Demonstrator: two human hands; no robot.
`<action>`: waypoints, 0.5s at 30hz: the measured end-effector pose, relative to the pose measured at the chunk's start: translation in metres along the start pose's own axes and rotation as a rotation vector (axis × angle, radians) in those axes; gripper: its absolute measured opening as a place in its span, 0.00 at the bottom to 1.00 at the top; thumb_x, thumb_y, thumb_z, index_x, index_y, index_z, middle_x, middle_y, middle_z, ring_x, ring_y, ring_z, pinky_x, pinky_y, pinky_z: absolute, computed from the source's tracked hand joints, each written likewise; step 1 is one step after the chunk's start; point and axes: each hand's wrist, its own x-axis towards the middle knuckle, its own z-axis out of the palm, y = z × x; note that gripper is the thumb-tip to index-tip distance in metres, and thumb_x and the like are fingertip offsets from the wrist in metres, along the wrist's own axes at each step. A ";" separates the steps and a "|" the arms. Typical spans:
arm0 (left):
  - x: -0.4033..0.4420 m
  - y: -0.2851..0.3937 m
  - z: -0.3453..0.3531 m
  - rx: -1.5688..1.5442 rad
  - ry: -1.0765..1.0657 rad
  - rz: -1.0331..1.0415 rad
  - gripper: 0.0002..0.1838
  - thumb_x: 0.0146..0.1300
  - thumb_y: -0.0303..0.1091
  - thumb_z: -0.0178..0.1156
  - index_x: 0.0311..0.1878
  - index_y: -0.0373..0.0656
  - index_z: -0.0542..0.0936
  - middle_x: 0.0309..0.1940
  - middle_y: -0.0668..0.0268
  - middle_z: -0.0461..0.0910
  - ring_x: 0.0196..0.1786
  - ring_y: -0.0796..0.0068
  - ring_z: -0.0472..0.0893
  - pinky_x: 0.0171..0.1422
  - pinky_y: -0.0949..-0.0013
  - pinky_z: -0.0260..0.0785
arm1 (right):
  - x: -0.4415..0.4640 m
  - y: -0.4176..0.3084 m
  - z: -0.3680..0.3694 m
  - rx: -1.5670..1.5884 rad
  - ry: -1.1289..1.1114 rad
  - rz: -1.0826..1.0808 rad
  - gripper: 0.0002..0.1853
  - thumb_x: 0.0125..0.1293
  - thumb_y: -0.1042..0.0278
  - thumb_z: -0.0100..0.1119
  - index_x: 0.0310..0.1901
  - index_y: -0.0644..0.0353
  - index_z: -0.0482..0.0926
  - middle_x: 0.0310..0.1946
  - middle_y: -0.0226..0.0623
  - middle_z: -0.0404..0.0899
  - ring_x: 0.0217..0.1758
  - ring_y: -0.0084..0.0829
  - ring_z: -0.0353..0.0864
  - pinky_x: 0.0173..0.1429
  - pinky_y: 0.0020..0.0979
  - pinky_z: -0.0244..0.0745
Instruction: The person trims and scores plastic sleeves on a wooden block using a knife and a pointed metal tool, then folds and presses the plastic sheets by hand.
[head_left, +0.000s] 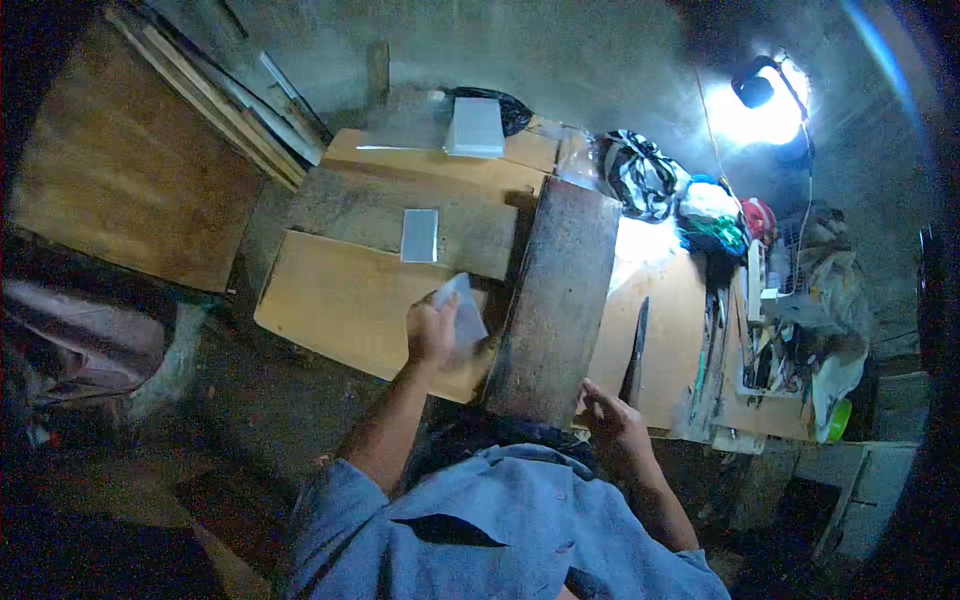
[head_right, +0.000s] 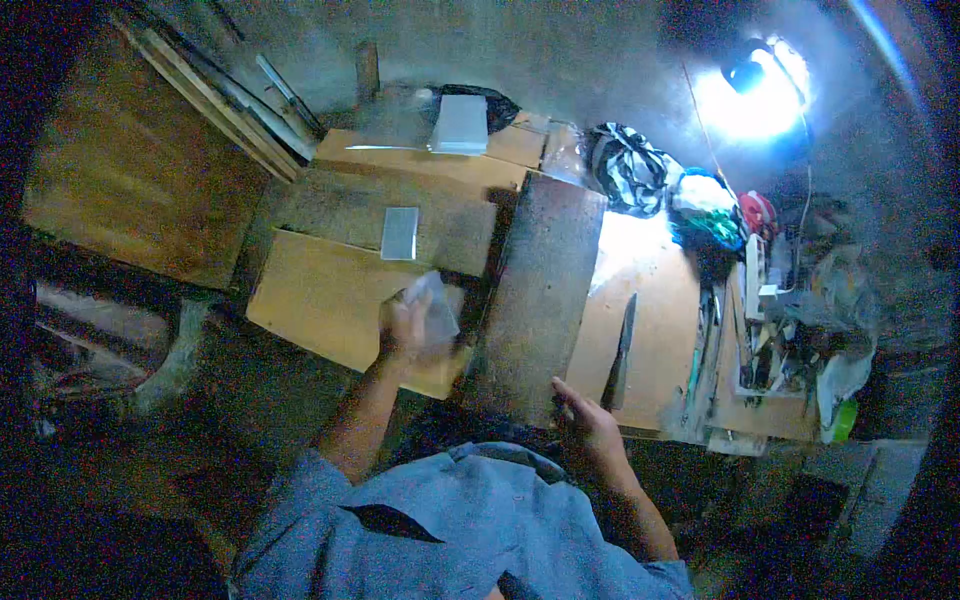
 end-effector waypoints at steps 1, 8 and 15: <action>0.012 -0.016 -0.005 -0.098 0.061 -0.057 0.17 0.63 0.42 0.57 0.47 0.38 0.77 0.39 0.64 0.79 0.36 0.72 0.77 0.40 0.66 0.69 | 0.001 0.008 0.001 0.188 -0.012 0.140 0.30 0.56 0.84 0.59 0.62 0.52 0.70 0.51 0.41 0.78 0.54 0.29 0.76 0.55 0.30 0.73; 0.079 -0.036 -0.020 -0.300 0.200 -0.144 0.21 0.57 0.42 0.63 0.48 0.38 0.78 0.40 0.64 0.79 0.40 0.71 0.77 0.44 0.63 0.69 | 0.002 0.073 0.020 0.009 0.089 -0.107 0.27 0.58 0.77 0.58 0.61 0.52 0.70 0.47 0.46 0.80 0.51 0.41 0.80 0.54 0.34 0.74; 0.159 -0.066 -0.039 -0.181 0.203 -0.079 0.24 0.55 0.43 0.63 0.51 0.39 0.75 0.43 0.61 0.79 0.42 0.64 0.79 0.45 0.60 0.71 | -0.001 0.038 0.014 -0.181 0.029 0.031 0.22 0.62 0.77 0.56 0.59 0.59 0.71 0.46 0.45 0.81 0.48 0.32 0.80 0.52 0.29 0.72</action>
